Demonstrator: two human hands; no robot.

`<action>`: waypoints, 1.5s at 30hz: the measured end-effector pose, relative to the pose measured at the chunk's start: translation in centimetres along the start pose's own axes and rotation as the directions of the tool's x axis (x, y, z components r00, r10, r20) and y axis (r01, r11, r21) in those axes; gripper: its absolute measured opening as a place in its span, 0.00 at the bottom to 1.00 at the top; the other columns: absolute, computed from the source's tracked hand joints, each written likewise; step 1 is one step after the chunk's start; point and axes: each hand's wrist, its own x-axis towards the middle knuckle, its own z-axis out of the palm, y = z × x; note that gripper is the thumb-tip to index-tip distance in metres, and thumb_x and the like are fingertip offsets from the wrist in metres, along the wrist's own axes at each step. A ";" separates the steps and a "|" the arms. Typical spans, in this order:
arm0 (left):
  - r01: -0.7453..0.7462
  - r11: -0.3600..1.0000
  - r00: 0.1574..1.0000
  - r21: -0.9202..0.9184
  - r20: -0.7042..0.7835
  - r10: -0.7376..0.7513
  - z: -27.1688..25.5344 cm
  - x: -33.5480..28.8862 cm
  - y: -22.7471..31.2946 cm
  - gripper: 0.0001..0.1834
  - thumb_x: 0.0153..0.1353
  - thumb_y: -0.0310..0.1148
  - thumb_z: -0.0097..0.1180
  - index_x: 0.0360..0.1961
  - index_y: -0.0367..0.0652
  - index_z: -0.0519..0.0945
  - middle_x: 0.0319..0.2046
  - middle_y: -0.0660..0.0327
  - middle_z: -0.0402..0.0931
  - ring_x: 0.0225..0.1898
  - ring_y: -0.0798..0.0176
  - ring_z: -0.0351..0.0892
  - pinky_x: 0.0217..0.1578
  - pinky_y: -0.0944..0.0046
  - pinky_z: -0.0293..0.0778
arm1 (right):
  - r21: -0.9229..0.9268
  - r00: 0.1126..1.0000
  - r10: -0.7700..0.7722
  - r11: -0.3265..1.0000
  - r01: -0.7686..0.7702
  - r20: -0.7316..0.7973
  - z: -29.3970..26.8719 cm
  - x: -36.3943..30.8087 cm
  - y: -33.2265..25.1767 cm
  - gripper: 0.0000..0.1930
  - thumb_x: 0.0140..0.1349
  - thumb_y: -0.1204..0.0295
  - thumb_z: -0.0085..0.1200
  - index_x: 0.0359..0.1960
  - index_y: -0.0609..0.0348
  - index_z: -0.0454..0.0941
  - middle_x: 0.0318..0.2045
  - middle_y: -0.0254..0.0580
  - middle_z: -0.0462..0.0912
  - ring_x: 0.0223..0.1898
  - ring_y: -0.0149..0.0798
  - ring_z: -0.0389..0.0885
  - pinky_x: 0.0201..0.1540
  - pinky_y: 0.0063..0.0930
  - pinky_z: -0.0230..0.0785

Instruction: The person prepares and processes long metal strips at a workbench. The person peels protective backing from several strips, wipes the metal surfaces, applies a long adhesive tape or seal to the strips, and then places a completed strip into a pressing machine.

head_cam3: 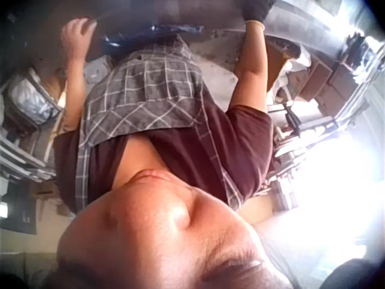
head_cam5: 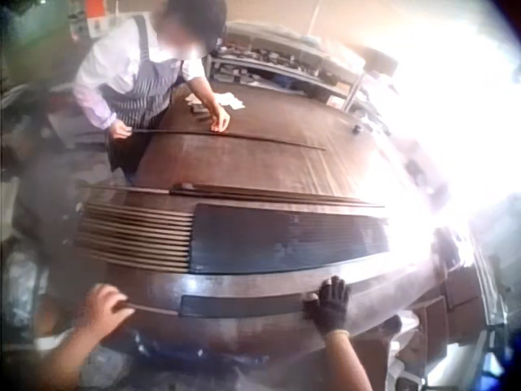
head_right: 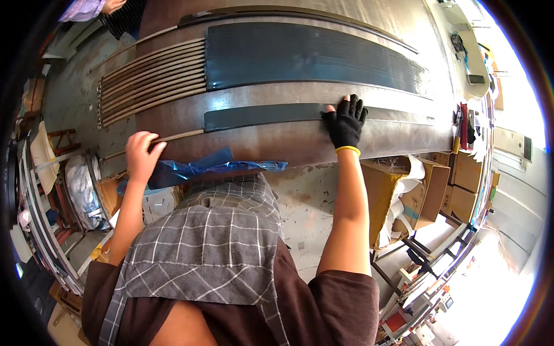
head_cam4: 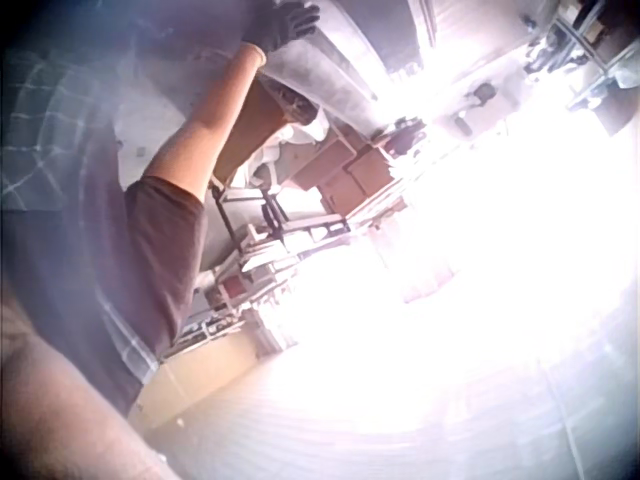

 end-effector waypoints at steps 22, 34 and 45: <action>0.021 0.998 0.908 0.064 0.416 -0.046 1.5 1.7 0.0 0.11 0.52 0.30 0.64 0.28 0.38 0.73 0.31 0.55 0.70 0.38 0.48 0.72 0.40 0.55 0.69 | 0.297 0.999 0.040 0.954 -0.034 -0.011 -0.6 0.1 0.6 0.51 0.53 0.44 0.58 0.66 0.74 0.54 0.70 0.68 0.50 0.73 0.62 0.42 0.72 0.61 0.27; 0.066 0.888 0.613 0.455 0.683 -0.396 -2.0 5.8 -0.9 0.13 0.44 0.28 0.68 0.26 0.36 0.75 0.31 0.49 0.74 0.34 0.42 0.75 0.36 0.50 0.70 | -0.223 0.957 0.286 0.931 -0.288 -0.043 6.3 8.1 47.1 0.40 0.65 0.44 0.41 0.66 0.69 0.60 0.69 0.61 0.57 0.71 0.60 0.49 0.72 0.50 0.34; -0.010 0.981 0.695 0.192 0.707 -0.132 -0.1 7.7 0.5 0.20 0.50 0.43 0.62 0.24 0.38 0.68 0.27 0.51 0.67 0.33 0.42 0.70 0.32 0.48 0.66 | 0.090 0.993 -0.074 0.992 0.083 -0.097 3.1 5.0 24.9 0.43 0.63 0.42 0.44 0.68 0.65 0.54 0.67 0.64 0.58 0.70 0.64 0.51 0.71 0.60 0.34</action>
